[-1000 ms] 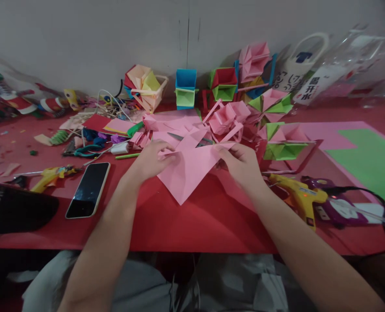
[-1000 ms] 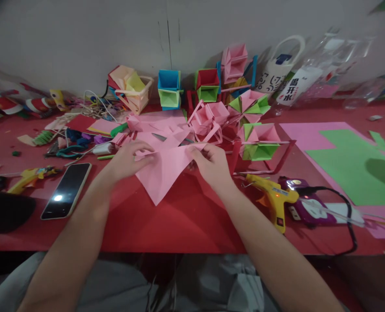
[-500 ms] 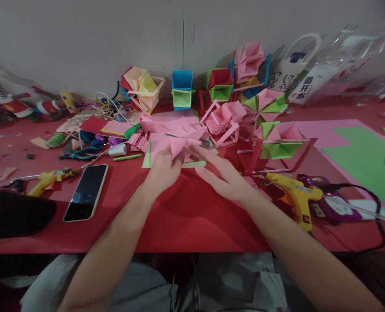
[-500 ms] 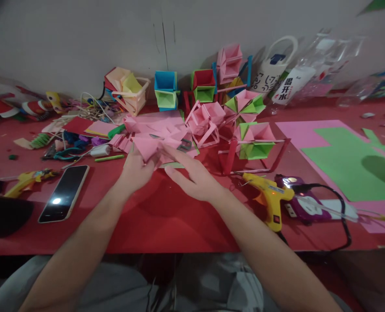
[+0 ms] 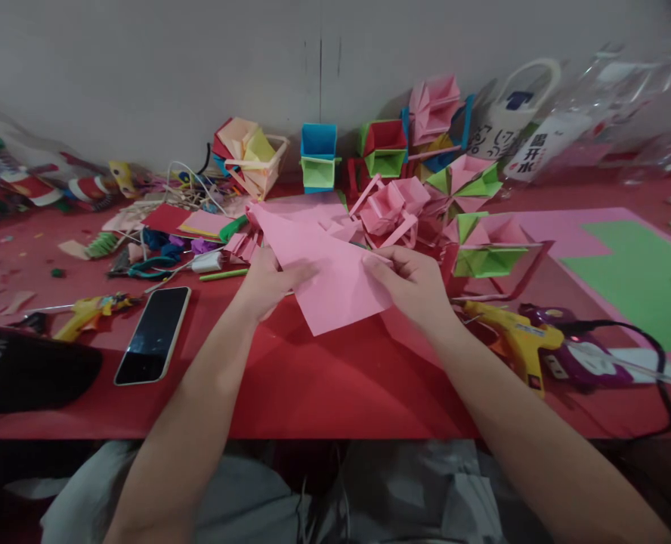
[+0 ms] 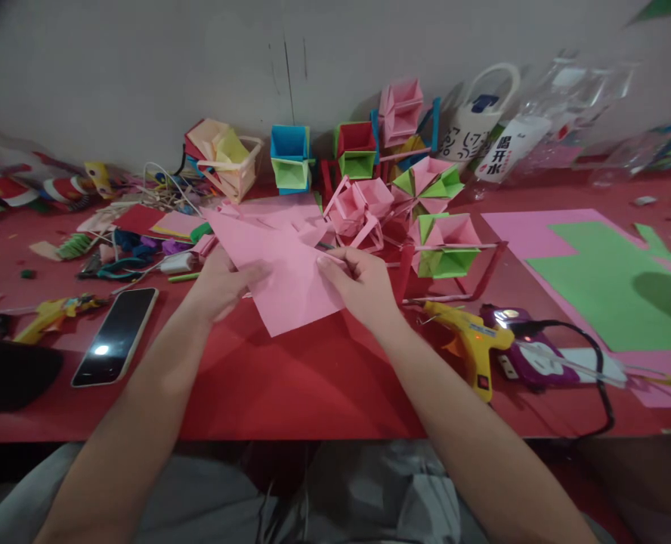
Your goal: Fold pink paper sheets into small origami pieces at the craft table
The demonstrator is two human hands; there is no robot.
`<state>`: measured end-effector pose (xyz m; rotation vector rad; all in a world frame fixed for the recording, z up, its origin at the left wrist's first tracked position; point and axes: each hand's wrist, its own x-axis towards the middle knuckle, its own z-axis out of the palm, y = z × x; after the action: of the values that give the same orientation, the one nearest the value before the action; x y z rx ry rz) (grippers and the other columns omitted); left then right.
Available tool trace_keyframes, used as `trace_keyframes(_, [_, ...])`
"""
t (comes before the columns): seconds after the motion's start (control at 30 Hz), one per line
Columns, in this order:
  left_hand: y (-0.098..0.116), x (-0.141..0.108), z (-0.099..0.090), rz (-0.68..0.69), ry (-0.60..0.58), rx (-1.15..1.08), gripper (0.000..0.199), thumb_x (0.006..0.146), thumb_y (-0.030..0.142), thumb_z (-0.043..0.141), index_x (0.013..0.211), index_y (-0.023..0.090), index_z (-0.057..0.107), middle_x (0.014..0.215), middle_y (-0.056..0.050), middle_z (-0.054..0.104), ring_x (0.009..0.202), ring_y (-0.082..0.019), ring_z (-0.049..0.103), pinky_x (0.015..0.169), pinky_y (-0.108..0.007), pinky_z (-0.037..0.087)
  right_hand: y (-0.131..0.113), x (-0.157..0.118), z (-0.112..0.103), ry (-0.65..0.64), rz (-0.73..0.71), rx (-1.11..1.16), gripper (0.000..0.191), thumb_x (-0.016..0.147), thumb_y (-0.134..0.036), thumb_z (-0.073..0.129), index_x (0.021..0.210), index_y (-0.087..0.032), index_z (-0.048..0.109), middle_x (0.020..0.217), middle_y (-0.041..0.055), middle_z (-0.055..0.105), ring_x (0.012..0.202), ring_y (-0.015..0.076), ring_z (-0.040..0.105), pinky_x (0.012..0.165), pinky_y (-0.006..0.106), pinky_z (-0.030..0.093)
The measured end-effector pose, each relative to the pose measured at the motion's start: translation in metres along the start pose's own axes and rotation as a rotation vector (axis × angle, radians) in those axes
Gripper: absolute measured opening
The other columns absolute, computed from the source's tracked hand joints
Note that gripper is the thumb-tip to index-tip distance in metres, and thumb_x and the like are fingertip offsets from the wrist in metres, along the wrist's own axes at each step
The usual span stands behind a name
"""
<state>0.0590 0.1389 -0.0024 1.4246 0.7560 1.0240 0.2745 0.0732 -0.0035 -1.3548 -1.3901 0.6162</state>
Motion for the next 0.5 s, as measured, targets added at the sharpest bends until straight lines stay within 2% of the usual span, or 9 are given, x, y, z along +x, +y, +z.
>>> trace_keyframes(0.07, [-0.001,0.002,-0.002,-0.021,-0.020,0.042,0.046,0.067,0.033,0.083,0.105,0.012,0.067,0.105,-0.013,0.073,0.094,-0.029,0.071,0.081,-0.040,0.060,0.001,0.001,0.001,0.037,0.042,0.037,0.024,0.084,-0.038,0.068,0.091,-0.016,0.075,0.082,0.0037,0.071,0.073,0.0159,0.061,0.067,0.029,0.047])
trace_keyframes(0.13, [-0.004,0.006,-0.006,0.001,0.057,0.105,0.051,0.067,0.033,0.083,0.110,0.013,0.063,0.107,-0.014,0.072,0.097,-0.028,0.070,0.084,-0.042,0.059,0.001,0.002,0.000,0.061,0.060,0.051,0.025,0.082,-0.038,0.069,0.091,-0.016,0.075,0.082,0.0042,0.072,0.073,0.0162,0.061,0.067,0.029,0.047])
trace_keyframes(0.23, [-0.006,0.011,-0.017,0.181,0.287,0.328,0.069,0.065,0.032,0.084,0.124,0.017,0.052,0.125,-0.015,0.064,0.112,-0.029,0.064,0.096,-0.048,0.053,0.001,0.003,-0.004,-0.005,0.087,0.054,0.025,0.081,-0.039,0.070,0.090,-0.017,0.076,0.081,0.0041,0.071,0.071,0.0162,0.061,0.064,0.028,0.047])
trace_keyframes(0.3, [-0.001,0.011,-0.027,0.333,0.350,0.563,0.081,0.062,0.034,0.085,0.132,0.020,0.047,0.140,-0.016,0.052,0.131,-0.033,0.050,0.109,-0.053,0.041,0.001,0.004,-0.007,-0.133,0.120,0.063,0.026,0.079,-0.039,0.072,0.089,-0.016,0.077,0.082,0.0045,0.072,0.070,0.0163,0.062,0.061,0.027,0.046])
trace_keyframes(0.37, [0.008,0.007,-0.035,0.409,0.293,0.763,0.087,0.062,0.037,0.086,0.136,0.021,0.045,0.151,-0.016,0.042,0.144,-0.036,0.031,0.117,-0.055,0.028,0.002,0.005,-0.010,-0.285,0.144,0.070,0.026,0.076,-0.039,0.074,0.089,-0.017,0.078,0.083,0.0047,0.072,0.070,0.0166,0.063,0.059,0.026,0.046])
trace_keyframes(0.4, [0.013,0.004,-0.038,0.408,0.248,0.811,0.085,0.063,0.039,0.085,0.136,0.021,0.046,0.151,-0.015,0.041,0.146,-0.037,0.029,0.118,-0.055,0.026,0.003,0.005,-0.010,-0.351,0.147,0.069,0.027,0.076,-0.039,0.074,0.089,-0.017,0.078,0.082,0.0043,0.072,0.070,0.0165,0.063,0.059,0.026,0.046])
trace_keyframes(0.43, [0.018,0.001,-0.040,0.380,0.184,0.813,0.078,0.066,0.040,0.083,0.135,0.022,0.050,0.149,-0.014,0.046,0.143,-0.036,0.034,0.116,-0.054,0.029,0.005,0.005,-0.011,-0.407,0.148,0.068,0.027,0.075,-0.040,0.074,0.089,-0.017,0.079,0.079,0.0038,0.072,0.068,0.0162,0.062,0.058,0.026,0.045])
trace_keyframes(0.5, [0.025,-0.005,-0.039,0.234,-0.012,0.712,0.057,0.076,0.040,0.076,0.127,0.021,0.058,0.134,-0.012,0.060,0.127,-0.032,0.054,0.108,-0.050,0.042,0.008,0.005,-0.010,-0.482,0.149,0.060,0.028,0.075,-0.041,0.074,0.091,-0.019,0.079,0.074,0.0025,0.070,0.064,0.0151,0.060,0.055,0.025,0.044])
